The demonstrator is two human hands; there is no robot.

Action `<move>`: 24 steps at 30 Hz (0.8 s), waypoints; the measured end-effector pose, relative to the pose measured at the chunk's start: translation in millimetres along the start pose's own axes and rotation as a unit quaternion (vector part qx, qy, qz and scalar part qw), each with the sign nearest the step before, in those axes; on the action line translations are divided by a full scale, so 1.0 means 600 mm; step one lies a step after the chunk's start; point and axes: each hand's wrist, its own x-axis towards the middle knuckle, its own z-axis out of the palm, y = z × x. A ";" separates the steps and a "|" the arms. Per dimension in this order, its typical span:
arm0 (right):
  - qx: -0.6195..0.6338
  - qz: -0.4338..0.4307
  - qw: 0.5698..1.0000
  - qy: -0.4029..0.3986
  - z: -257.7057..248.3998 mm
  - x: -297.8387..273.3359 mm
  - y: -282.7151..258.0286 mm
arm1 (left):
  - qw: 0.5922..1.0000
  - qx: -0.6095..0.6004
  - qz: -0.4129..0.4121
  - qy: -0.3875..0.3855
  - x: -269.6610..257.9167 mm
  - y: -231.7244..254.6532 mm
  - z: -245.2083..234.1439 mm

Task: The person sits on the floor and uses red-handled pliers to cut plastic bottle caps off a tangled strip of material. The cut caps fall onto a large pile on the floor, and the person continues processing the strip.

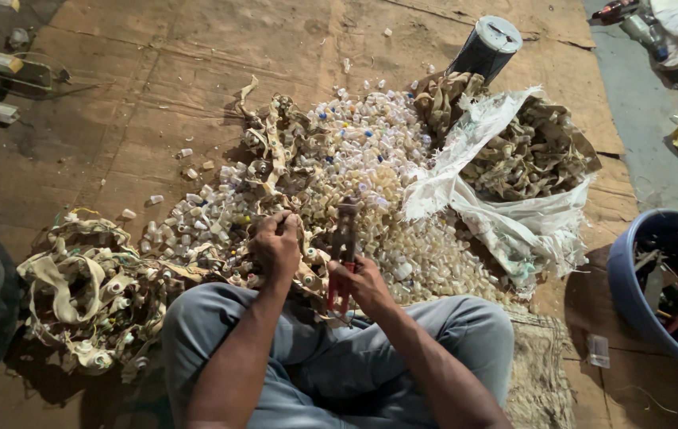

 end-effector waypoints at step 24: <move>0.368 0.049 0.928 -0.023 -0.032 0.052 0.031 | 0.984 -0.155 0.034 -0.084 -0.085 -0.008 -0.014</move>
